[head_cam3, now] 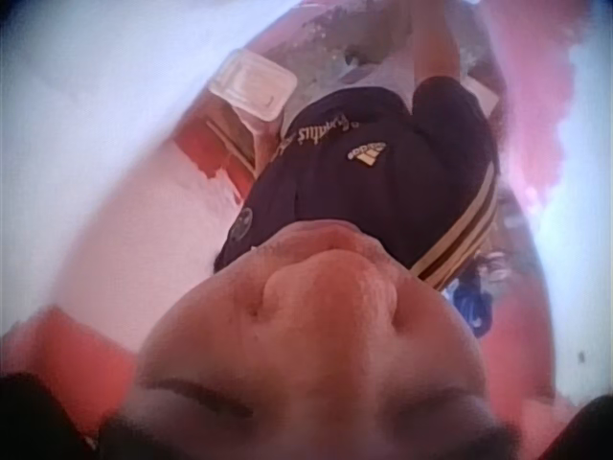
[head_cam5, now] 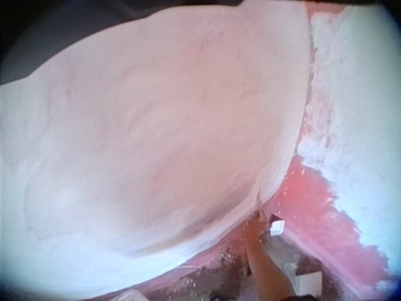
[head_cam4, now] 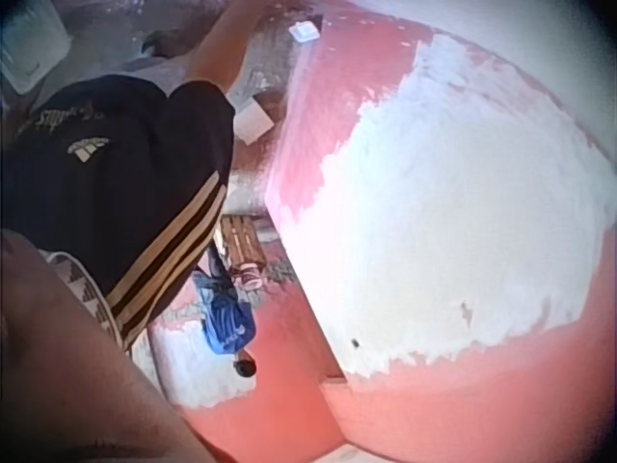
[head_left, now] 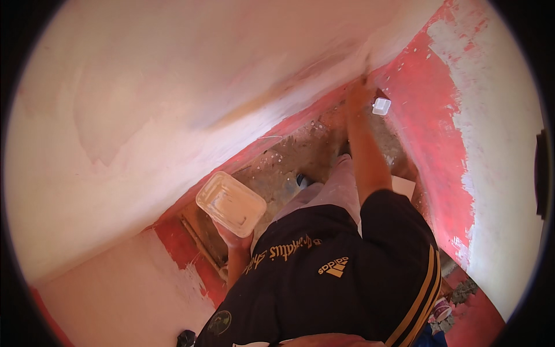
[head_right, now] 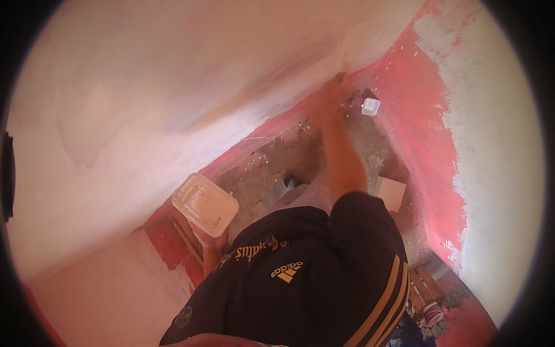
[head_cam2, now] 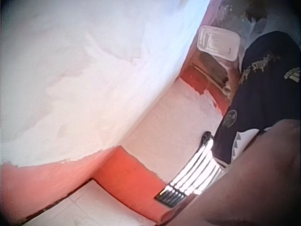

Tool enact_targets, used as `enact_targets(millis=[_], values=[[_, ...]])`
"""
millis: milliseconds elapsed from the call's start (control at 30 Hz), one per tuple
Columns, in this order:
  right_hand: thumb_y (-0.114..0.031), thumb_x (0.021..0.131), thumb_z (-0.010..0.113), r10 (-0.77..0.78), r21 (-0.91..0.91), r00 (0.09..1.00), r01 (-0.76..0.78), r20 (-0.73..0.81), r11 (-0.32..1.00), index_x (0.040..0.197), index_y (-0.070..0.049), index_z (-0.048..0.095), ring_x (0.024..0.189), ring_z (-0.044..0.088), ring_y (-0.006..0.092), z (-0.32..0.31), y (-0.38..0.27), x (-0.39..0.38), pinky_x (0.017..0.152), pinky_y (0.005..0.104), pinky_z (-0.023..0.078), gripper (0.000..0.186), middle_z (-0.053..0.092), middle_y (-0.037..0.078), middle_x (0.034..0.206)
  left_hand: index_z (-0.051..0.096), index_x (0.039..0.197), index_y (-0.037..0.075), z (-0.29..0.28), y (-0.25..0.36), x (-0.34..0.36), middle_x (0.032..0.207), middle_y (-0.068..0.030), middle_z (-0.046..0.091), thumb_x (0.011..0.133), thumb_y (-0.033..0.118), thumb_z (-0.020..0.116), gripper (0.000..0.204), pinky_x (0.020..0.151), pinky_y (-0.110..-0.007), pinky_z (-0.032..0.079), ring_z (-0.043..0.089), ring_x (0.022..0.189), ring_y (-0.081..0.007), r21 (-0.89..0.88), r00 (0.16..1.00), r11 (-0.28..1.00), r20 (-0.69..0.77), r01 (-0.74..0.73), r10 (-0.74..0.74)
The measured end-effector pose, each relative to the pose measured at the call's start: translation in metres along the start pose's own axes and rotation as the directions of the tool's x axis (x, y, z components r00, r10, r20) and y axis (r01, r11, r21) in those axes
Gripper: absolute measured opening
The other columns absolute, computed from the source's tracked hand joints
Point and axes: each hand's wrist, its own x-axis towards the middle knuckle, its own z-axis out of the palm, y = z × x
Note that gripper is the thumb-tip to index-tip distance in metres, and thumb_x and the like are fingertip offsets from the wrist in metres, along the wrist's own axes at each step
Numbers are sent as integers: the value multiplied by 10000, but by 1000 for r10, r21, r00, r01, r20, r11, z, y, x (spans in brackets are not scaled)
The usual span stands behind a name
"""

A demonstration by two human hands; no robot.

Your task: The person applies plaster to a pink wall using a putty knife, taking the plaster from a small plastic container held in their other hand.

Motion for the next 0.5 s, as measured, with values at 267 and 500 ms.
enact_targets(millis=[267, 500], values=[[-169, 1005, 528, -113, -103, 991, 120, 72, 987, 1370, -44, 593, 971, 699, 386, 90, -52, -137, 810, 398, 558, 391, 700, 246, 1111, 436, 1452, 146, -5, -1, 0, 1417, -27, 528, 1032, 498, 437, 548, 1064, -436, 461, 535, 1280, -239, -75, 998, 996, -34, 50, -52], [-98, 986, 523, -250, -178, 904, 325, 346, 929, 1360, -64, 604, 811, 672, 361, 39, 3, -214, 672, 403, 520, 384, 691, 235, 1012, 422, 1468, 143, 3, 3, 0, 1439, -37, 514, 1031, 506, 431, 568, 1080, -441, 450, 519, 1306, -249, -78, 999, 996, 11, 50, -50]])
